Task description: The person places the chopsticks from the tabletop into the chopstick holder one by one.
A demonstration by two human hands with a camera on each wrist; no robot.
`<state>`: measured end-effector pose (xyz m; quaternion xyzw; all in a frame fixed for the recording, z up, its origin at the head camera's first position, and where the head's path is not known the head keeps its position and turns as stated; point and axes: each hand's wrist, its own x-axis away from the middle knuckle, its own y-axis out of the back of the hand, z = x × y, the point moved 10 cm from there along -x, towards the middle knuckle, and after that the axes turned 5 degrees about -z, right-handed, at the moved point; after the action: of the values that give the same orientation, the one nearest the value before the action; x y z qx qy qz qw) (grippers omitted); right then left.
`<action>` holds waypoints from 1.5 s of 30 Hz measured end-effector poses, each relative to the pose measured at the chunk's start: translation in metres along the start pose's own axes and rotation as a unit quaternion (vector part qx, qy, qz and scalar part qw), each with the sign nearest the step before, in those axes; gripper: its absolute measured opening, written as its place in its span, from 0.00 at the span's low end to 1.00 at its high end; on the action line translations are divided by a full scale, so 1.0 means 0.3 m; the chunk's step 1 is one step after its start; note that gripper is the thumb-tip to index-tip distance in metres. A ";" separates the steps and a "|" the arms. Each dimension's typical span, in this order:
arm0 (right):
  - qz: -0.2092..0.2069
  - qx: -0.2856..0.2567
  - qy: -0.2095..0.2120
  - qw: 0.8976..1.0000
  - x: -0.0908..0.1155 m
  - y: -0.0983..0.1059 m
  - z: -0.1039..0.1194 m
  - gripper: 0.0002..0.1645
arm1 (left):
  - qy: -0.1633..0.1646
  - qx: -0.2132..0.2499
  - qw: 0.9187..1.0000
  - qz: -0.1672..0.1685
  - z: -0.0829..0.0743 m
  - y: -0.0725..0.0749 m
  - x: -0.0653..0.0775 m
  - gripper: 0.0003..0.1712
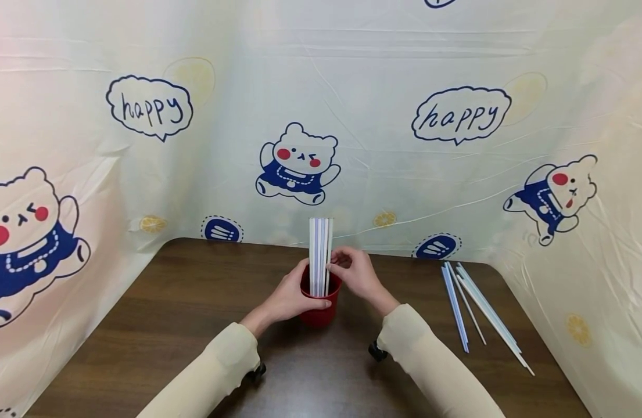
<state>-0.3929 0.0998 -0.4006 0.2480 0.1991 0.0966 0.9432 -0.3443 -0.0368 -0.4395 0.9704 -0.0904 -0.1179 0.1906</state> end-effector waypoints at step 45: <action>-0.028 0.314 -0.038 0.948 0.056 0.378 -0.374 0.23 | 0.008 -0.006 1.000 -0.001 0.020 0.001 -0.001 0.54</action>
<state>-0.4346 0.2500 -0.4383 0.5295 0.1902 -0.0070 0.8267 -0.3463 -0.0393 -0.4448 0.9702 -0.0874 -0.1111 0.1968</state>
